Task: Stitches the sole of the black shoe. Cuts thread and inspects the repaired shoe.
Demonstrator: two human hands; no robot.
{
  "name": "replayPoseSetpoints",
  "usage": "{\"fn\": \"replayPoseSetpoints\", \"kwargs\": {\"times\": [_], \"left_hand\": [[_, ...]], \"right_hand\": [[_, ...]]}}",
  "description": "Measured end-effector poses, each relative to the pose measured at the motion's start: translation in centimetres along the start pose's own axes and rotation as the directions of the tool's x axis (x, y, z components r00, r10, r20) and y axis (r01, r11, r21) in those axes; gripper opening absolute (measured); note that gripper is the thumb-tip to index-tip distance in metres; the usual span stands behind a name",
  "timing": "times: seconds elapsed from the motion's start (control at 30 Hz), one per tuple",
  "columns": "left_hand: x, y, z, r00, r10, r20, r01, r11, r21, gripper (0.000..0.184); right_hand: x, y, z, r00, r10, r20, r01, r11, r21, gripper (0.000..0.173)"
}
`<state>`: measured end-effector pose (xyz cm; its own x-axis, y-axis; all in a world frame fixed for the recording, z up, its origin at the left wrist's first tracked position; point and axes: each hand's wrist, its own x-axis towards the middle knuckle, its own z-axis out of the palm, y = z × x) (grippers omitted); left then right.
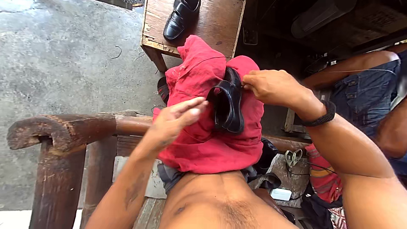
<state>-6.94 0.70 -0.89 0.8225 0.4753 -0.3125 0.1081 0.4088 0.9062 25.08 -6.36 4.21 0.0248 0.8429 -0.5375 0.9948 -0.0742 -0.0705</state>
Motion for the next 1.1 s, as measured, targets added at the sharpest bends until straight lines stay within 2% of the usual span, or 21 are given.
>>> {"fn": "replayPoseSetpoints", "kwargs": {"times": [0.07, 0.13, 0.2, 0.23, 0.3, 0.33, 0.47, 0.6, 0.63, 0.7, 0.73, 0.77, 0.8, 0.83, 0.87, 0.9, 0.93, 0.97, 1.0, 1.03, 1.1], "left_hand": [[-3.5, -1.0, -3.5, 0.974, -0.028, -0.226, 0.03, 1.0, 0.002, 0.039], [-6.0, -2.5, -5.8, 0.883, -0.104, -0.458, 0.151, 0.986, 0.068, 0.034], [-7.3, -3.3, -6.6, 0.823, -0.101, -0.56, 0.338, 0.878, 0.338, 0.035], [-7.5, -3.4, -6.4, 0.827, -0.045, -0.561, 0.403, 0.743, 0.534, 0.039], [-6.6, -3.0, -4.4, 0.866, 0.148, -0.479, 0.365, 0.467, 0.805, 0.042], [-5.6, -2.5, -2.9, 0.882, 0.245, -0.403, 0.295, 0.379, 0.877, 0.039], [0.6, -2.0, 3.1, 0.832, 0.53, -0.161, 0.006, 0.282, 0.959, 0.027], [5.3, -3.5, 4.4, 0.798, 0.597, -0.084, -0.004, 0.144, 0.99, 0.024], [5.6, -3.5, 4.1, 0.8, 0.597, -0.054, -0.009, 0.103, 0.995, 0.022], [5.2, -3.4, 3.3, 0.82, 0.572, 0.019, -0.072, 0.07, 0.995, 0.02], [4.8, -3.2, 2.8, 0.825, 0.562, 0.061, -0.144, 0.105, 0.984, 0.019], [4.2, -2.8, 2.4, 0.83, 0.55, 0.097, -0.242, 0.199, 0.95, 0.018], [3.7, -2.1, 2.2, 0.844, 0.521, 0.128, -0.353, 0.359, 0.864, 0.016], [3.2, -1.5, 2.0, 0.863, 0.477, 0.168, -0.449, 0.569, 0.69, 0.015], [2.8, -1.2, 1.8, 0.881, 0.43, 0.196, -0.472, 0.772, 0.426, 0.016], [2.6, -1.2, 1.6, 0.904, 0.376, 0.201, -0.403, 0.908, 0.115, 0.014], [2.7, -1.4, 1.5, 0.934, 0.307, 0.184, -0.277, 0.946, -0.17, 0.01], [2.7, -1.6, 1.3, 0.955, 0.237, 0.176, -0.163, 0.921, -0.355, 0.01], [2.9, -1.5, 1.2, 0.974, 0.165, 0.155, -0.081, 0.893, -0.442, 0.013], [3.1, -1.2, 1.4, 0.99, 0.088, 0.107, -0.033, 0.902, -0.43, 0.017], [3.6, -0.5, 2.5, 1.0, 0.011, -0.007, -0.012, 0.992, -0.129, 0.021]], "right_hand": [[-0.2, 0.7, 1.1, 0.999, 0.014, -0.032, -0.011, 0.997, 0.075, 0.026], [-0.2, 1.1, 2.0, 0.999, 0.012, -0.052, -0.005, 0.991, 0.133, 0.028], [0.2, 1.2, 2.0, 0.999, 0.023, -0.037, -0.017, 0.988, 0.154, 0.028], [0.3, 1.1, 2.0, 0.999, 0.035, -0.021, -0.031, 0.986, 0.165, 0.028], [0.4, 1.1, 2.0, 0.999, 0.039, -0.012, -0.037, 0.983, 0.179, 0.028], [0.5, 1.0, 2.0, 0.999, 0.037, -0.018, -0.033, 0.982, 0.184, 0.028], [0.7, 1.0, 2.2, 0.999, 0.045, -0.029, -0.038, 0.977, 0.212, 0.028], [0.4, 0.3, 2.3, 0.995, 0.083, -0.064, -0.069, 0.977, 0.203, 0.027], [0.2, 0.3, 2.5, 0.991, 0.083, -0.102, -0.061, 0.978, 0.201, 0.026], [0.1, 0.4, 2.4, 0.992, 0.11, -0.055, -0.098, 0.976, 0.193, 0.027], [0.1, 0.3, 2.4, 0.992, 0.111, -0.054, -0.099, 0.976, 0.192, 0.027], [0.1, 0.2, 2.3, 0.992, 0.113, -0.062, -0.099, 0.976, 0.195, 0.027], [0.0, 0.1, 2.3, 0.989, 0.121, -0.08, -0.102, 0.973, 0.206, 0.026], [-0.3, 0.0, 2.5, 0.985, 0.13, -0.11, -0.103, 0.97, 0.222, 0.023], [-0.8, -0.1, 2.9, 0.979, 0.129, -0.155, -0.09, 0.968, 0.232, 0.02], [-1.3, -0.2, 3.5, 0.965, 0.106, -0.238, -0.049, 0.97, 0.237, 0.017], [-1.5, -0.2, 3.8, 0.951, 0.09, -0.296, -0.021, 0.973, 0.23, 0.016], [-1.8, -0.3, 4.2, 0.941, 0.077, -0.33, -0.003, 0.976, 0.218, 0.015], [-2.0, -0.5, 4.5, 0.932, 0.064, -0.356, 0.009, 0.98, 0.199, 0.015], [-2.1, -0.6, 4.7, 0.925, 0.054, -0.376, 0.017, 0.983, 0.182, 0.015], [-1.9, -1.0, 4.4, 0.928, 0.065, -0.368, -0.003, 0.986, 0.166, 0.017]]}}
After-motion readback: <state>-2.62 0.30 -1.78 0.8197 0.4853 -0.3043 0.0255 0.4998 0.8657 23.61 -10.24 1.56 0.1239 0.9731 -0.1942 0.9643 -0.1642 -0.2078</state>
